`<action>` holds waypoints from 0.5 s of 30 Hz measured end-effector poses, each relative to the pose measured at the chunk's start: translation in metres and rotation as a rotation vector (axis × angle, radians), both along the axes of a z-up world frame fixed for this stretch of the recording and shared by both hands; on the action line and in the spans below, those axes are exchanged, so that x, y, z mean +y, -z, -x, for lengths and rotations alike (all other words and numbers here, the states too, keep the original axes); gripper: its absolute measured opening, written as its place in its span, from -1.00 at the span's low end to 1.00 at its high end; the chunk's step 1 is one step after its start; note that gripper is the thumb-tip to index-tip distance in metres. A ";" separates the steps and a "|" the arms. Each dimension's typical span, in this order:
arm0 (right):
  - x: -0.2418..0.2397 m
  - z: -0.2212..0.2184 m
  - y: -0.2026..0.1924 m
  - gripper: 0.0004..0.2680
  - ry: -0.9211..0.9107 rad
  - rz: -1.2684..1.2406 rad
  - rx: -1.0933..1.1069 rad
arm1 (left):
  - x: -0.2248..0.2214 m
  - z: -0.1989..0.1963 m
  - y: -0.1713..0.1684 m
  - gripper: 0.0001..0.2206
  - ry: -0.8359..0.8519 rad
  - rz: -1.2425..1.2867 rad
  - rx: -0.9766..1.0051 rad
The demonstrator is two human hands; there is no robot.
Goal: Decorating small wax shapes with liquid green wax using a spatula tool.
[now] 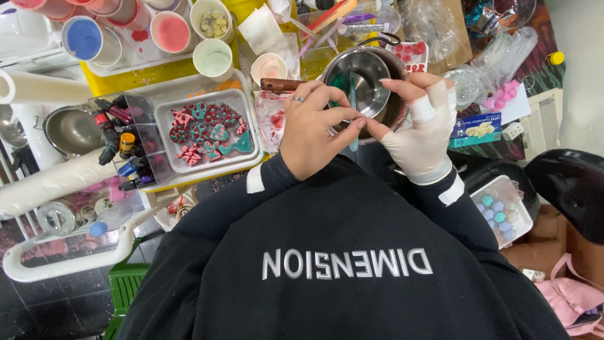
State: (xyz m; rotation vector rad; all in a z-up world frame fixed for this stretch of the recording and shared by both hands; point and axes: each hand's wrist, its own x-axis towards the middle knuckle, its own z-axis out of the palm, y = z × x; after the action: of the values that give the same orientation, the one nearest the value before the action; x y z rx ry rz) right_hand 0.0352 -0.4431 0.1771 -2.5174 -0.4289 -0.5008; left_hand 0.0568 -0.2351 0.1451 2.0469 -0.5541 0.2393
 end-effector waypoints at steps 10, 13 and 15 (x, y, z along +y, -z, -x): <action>0.002 -0.007 0.005 -0.55 -0.028 0.052 -0.116 | -0.004 -0.004 0.005 -0.92 -0.035 -0.004 0.024; 0.000 -0.009 0.005 -0.58 -0.048 0.114 -0.107 | -0.005 -0.012 0.006 -0.92 -0.054 -0.047 -0.022; -0.001 -0.008 0.004 -0.62 -0.045 0.077 -0.094 | -0.005 -0.018 0.005 -0.87 -0.115 -0.110 -0.138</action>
State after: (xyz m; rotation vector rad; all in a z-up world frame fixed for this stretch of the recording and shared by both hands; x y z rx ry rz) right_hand 0.0435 -0.4443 0.1727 -2.5591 -0.5487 -0.5979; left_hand 0.0749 -0.2400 0.1403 2.1832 -0.5448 0.4290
